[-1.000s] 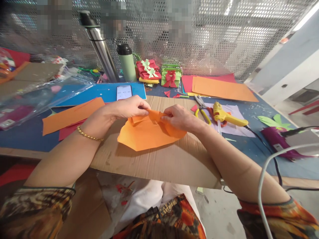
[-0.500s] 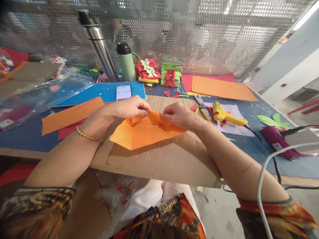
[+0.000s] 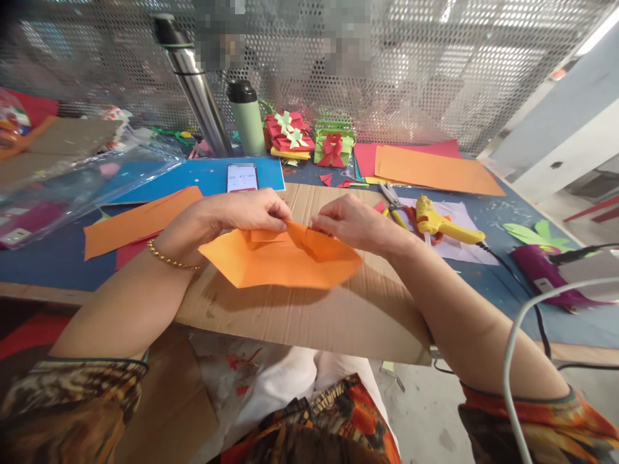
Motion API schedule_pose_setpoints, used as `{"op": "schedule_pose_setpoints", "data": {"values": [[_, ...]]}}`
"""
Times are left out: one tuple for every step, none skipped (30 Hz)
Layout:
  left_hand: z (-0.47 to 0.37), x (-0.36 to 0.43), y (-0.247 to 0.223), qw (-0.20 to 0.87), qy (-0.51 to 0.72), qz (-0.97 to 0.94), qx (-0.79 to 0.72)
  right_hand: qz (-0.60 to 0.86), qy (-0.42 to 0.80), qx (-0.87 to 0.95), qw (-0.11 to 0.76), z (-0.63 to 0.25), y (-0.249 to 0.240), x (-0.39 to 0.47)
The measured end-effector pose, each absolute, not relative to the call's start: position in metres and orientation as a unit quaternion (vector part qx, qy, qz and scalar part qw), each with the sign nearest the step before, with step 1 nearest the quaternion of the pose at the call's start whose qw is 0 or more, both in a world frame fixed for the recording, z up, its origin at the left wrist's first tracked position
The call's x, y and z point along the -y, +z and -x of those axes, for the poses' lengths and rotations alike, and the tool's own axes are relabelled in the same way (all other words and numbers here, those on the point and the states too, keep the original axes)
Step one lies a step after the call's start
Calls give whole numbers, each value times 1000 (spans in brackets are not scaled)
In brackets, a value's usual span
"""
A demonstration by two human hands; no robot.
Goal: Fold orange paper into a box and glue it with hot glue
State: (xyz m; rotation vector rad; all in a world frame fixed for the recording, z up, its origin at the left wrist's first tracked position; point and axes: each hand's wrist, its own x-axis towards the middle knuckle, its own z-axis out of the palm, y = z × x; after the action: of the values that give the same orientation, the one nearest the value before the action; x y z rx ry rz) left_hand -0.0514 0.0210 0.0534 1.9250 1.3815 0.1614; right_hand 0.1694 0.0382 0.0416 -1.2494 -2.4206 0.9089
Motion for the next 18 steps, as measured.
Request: {"op": "schedule_pose_setpoints", "data": {"values": [[51, -21, 53, 376, 62, -750, -541, 429, 335, 825, 149, -170, 42, -39], [51, -21, 53, 378, 60, -749, -541, 427, 355, 816, 162, -171, 43, -39], [51, -21, 53, 382, 57, -749, -538, 427, 368, 808, 171, -171, 43, -40], [51, -21, 53, 385, 56, -751, -534, 427, 374, 805, 174, -172, 43, -41], [52, -21, 53, 387, 56, -753, -529, 425, 374, 806, 172, -172, 43, -42], [52, -22, 52, 390, 56, -755, -524, 420, 374, 810, 165, -173, 42, -43], [53, -22, 52, 394, 56, -758, -517, 409, 376, 818, 151, -173, 41, -44], [55, -22, 51, 398, 55, -761, -508, 393, 378, 828, 131, -174, 39, -45], [56, -22, 51, 402, 55, -765, -500, 373, 378, 840, 109, -174, 38, -45], [57, -23, 50, 406, 56, -768, -493, 352, 374, 854, 89, -174, 37, -45], [58, -23, 49, 409, 59, -770, -485, 334, 367, 865, 72, -173, 35, -45], [59, -23, 48, 412, 63, -772, -480, 321, 362, 873, 59, -173, 34, -44], [59, -24, 48, 413, 69, -772, -478, 317, 364, 874, 53, -172, 33, -42], [59, -24, 47, 415, 73, -771, -477, 321, 370, 870, 53, -172, 33, -41], [59, -25, 47, 415, 73, -771, -478, 330, 378, 863, 55, -171, 32, -39], [58, -26, 46, 413, 70, -772, -479, 343, 381, 857, 59, -170, 31, -38], [57, -26, 46, 407, 65, -775, -479, 355, 377, 853, 62, -169, 29, -38], [56, -27, 46, 397, 61, -781, -478, 366, 369, 852, 66, -168, 28, -38]]}}
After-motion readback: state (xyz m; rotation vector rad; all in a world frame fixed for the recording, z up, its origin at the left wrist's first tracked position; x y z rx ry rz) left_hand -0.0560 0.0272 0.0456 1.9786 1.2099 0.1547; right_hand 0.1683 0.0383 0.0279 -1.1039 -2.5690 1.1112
